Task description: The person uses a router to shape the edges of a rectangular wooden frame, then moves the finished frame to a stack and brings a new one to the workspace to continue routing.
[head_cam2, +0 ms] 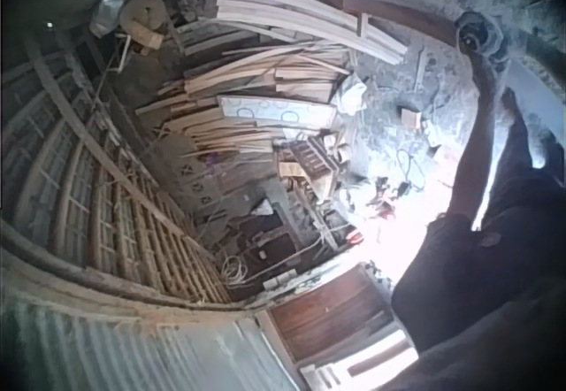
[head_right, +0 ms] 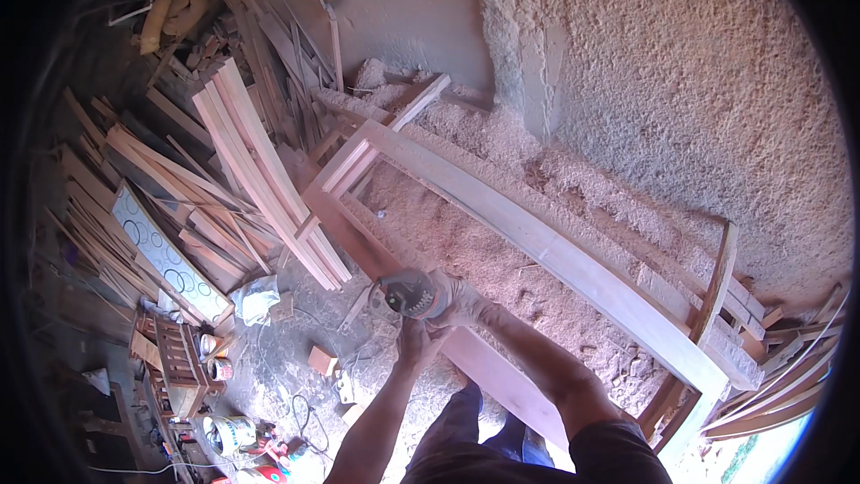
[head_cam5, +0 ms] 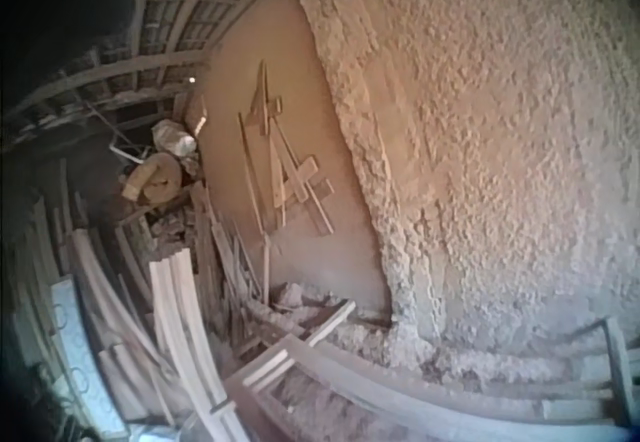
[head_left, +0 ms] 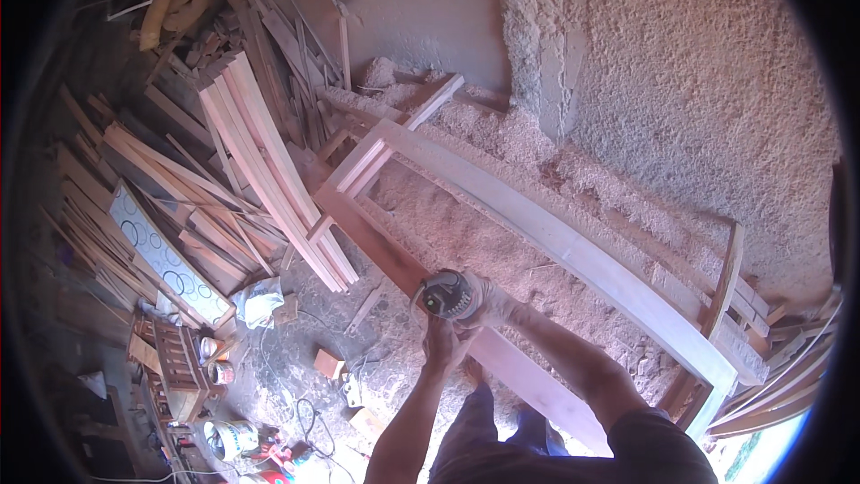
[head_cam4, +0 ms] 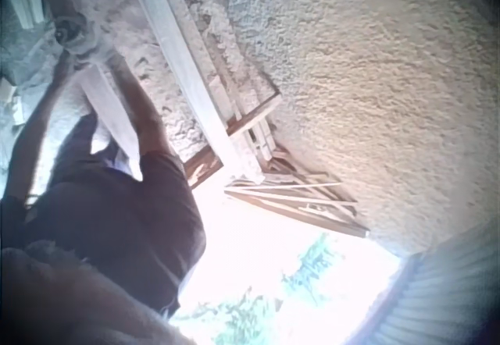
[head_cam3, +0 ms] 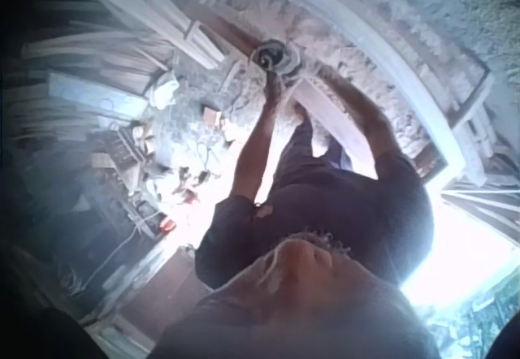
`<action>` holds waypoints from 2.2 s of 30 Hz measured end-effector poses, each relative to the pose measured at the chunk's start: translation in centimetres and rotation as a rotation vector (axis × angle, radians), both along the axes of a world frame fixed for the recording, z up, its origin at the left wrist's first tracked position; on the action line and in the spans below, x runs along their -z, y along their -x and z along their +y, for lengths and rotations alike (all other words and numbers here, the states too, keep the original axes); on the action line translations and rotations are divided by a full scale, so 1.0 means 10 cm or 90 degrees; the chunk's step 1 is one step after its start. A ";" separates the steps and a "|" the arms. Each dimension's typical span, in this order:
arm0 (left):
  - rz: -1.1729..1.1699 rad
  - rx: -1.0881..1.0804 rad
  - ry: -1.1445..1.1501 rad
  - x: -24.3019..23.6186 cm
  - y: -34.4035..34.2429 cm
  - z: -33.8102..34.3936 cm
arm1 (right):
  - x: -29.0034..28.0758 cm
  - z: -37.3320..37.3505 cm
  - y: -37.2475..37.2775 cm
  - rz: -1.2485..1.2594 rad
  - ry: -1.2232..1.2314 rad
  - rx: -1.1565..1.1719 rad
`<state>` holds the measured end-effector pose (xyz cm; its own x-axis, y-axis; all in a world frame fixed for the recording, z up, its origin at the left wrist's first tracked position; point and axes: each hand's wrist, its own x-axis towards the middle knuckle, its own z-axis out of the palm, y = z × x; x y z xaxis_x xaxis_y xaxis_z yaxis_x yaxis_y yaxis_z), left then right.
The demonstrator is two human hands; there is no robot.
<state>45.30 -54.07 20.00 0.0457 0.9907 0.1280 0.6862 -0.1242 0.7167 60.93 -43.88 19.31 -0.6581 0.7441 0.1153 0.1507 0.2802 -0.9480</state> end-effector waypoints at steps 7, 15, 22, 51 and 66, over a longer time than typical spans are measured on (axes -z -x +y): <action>-0.037 -0.028 0.048 0.27 -0.41 -0.54 | -0.04 -0.60 -0.50 0.122 0.114 -0.001; -0.299 -0.055 0.022 0.18 -1.02 -1.10 | 0.03 -1.24 -1.16 0.005 -0.073 0.046; 0.013 -0.058 -0.154 0.38 -1.25 -1.38 | 0.60 -1.64 -1.41 0.064 0.079 0.108; -0.377 -0.420 -0.070 0.70 -0.93 -0.61 | 0.30 -0.65 -0.49 0.091 -0.117 0.062; -0.296 -0.420 -0.085 0.59 -0.86 -0.50 | 0.35 0.05 0.22 -0.019 -0.309 0.065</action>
<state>53.86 -59.03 14.12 -0.6283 0.7703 0.1089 0.2843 0.0970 0.9538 58.76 -43.39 15.80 -0.5931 0.6695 0.4473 0.2248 0.6711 -0.7064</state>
